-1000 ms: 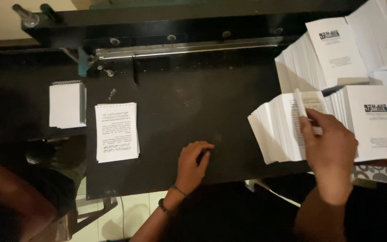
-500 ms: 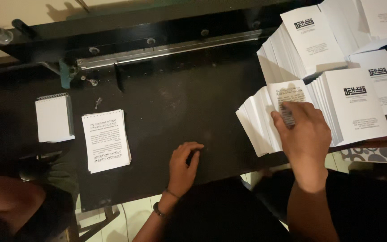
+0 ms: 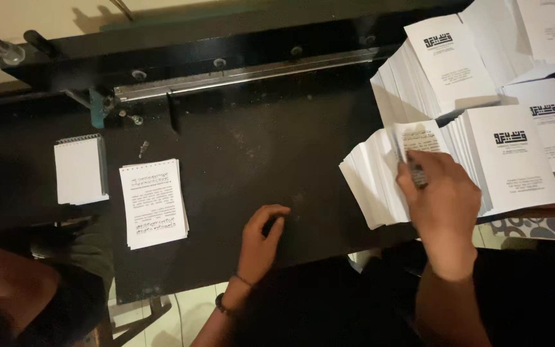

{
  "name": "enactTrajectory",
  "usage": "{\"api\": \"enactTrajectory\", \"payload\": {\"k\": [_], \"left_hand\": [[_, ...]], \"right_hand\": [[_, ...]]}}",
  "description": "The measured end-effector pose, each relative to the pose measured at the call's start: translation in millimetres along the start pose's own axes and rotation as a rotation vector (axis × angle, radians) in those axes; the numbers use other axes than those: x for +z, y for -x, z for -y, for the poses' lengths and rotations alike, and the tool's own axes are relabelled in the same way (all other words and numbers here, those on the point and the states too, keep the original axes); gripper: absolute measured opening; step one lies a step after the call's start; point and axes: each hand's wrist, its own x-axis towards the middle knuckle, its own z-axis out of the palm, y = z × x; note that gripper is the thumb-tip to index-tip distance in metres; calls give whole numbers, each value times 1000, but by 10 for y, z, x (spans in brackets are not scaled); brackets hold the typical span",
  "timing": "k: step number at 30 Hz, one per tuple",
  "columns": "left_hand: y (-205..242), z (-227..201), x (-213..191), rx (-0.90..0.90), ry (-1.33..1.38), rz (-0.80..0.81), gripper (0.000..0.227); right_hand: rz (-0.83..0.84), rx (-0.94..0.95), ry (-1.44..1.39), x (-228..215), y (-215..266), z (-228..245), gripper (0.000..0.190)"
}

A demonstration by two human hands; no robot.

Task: The person takes stacks of printed paper sheets and places them into a manual binding machine. They press down on the machine's lever to bind the sheets, then remove the finished booklet and place it on a growing stack. This process is repeated continuously.

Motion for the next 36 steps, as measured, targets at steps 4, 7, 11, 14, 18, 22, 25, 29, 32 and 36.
{"api": "enactTrajectory", "payload": {"k": [4, 7, 11, 14, 18, 22, 25, 29, 32, 36], "left_hand": [[-11, -141, -35, -86, 134, 16, 19], [-36, -202, -61, -124, 146, 42, 20], [-10, -178, -116, -105, 138, 100, 22], [20, -165, -99, -67, 242, 15, 16], [97, -305, -198, -73, 336, 23, 15], [125, -786, -368, 214, 447, 246, 19], [50, -1028, -349, 261, 475, 339, 24], [-101, -717, -37, -119, 551, 293, 74], [-101, -639, -40, -292, 526, 249, 69], [-333, -321, 9, -353, 366, 68, 34]], "right_hand": [[28, 64, -59, -167, -57, 3, 23], [83, 98, -73, -256, -111, -28, 23], [66, 120, 97, -158, -93, -267, 22], [16, 69, 136, -144, -41, -464, 27], [16, 265, -245, -444, 19, -277, 32], [45, 296, -279, -595, 92, 226, 38], [57, 38, -284, -345, 159, 650, 18], [331, -19, -267, 266, 311, 1072, 26], [273, -180, -532, 350, 458, 1224, 52], [305, -79, -729, 472, 442, 1130, 38]]}}
